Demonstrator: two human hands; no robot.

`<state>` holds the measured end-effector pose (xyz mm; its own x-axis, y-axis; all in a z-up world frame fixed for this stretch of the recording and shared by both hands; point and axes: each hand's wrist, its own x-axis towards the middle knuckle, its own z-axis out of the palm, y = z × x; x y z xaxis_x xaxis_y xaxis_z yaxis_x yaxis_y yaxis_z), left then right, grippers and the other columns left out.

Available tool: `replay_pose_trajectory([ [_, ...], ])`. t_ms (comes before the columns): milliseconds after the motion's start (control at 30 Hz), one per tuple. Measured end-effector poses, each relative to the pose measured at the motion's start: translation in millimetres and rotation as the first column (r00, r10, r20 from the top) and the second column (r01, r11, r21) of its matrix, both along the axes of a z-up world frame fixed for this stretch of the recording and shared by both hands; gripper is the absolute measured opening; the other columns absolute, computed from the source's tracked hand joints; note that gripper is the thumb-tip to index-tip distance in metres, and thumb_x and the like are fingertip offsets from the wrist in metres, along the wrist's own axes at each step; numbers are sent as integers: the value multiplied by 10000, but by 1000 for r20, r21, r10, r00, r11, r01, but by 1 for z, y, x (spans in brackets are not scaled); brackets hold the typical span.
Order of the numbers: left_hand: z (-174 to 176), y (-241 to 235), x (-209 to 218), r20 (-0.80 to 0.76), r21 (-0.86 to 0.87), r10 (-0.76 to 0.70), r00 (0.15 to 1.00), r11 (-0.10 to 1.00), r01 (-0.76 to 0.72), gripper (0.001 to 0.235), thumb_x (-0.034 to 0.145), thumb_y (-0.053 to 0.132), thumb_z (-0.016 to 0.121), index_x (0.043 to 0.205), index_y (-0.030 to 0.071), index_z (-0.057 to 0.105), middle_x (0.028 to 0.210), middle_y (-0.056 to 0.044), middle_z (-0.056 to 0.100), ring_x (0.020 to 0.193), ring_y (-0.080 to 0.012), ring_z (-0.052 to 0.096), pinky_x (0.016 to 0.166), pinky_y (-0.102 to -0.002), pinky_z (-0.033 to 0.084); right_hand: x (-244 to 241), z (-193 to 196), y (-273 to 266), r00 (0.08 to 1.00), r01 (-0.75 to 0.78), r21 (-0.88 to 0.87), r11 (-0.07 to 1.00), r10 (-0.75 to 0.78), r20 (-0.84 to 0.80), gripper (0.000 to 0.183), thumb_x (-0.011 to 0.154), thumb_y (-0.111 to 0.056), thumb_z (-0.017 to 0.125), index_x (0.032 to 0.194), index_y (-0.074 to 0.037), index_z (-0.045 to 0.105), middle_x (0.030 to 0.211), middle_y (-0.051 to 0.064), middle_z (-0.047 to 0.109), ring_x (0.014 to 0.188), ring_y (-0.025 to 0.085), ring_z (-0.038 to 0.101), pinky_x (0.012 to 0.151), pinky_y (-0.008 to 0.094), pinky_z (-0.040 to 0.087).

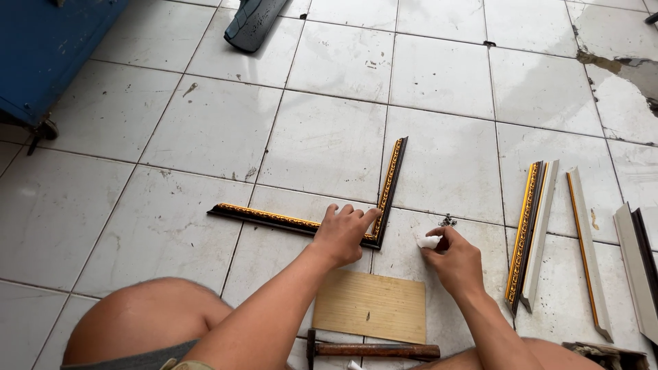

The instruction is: Assembling picture frames by applying glue to mitered corners and joining the pieces

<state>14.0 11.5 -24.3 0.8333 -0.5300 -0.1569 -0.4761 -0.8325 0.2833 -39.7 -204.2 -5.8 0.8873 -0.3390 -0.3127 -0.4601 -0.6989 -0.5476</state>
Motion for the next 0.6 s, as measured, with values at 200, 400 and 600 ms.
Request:
replay_pose_trajectory([
  [200, -8, 2, 0, 235, 26, -90, 968, 996, 86, 662, 588, 114, 638, 1188, 198, 371, 890, -26, 617, 944, -214, 518, 931, -478, 302, -13, 38, 21, 989, 100, 120, 988, -112, 98, 457, 716, 56, 500, 1126, -143, 526, 1082, 118, 594, 938, 254, 603, 771, 374, 507],
  [400, 35, 1, -17, 399, 6, -154, 904, 986, 166, 517, 560, 15, 675, 999, 152, 438, 638, -30, 615, 729, -230, 544, 878, -406, 304, -42, 53, 34, 968, 210, 293, 933, -241, 72, 359, 792, -21, 473, 1139, -6, 384, 972, 133, 463, 773, 206, 516, 597, 294, 469],
  [600, 46, 2, -30, 484, -98, -163, 860, 966, 239, 592, 521, 43, 671, 1029, 152, 387, 640, -28, 594, 834, -241, 537, 887, -397, 296, -60, 85, 58, 954, 277, 549, 789, -156, -256, 303, 813, -114, 465, 1093, -54, 564, 944, 109, 594, 859, 217, 553, 681, 346, 455],
])
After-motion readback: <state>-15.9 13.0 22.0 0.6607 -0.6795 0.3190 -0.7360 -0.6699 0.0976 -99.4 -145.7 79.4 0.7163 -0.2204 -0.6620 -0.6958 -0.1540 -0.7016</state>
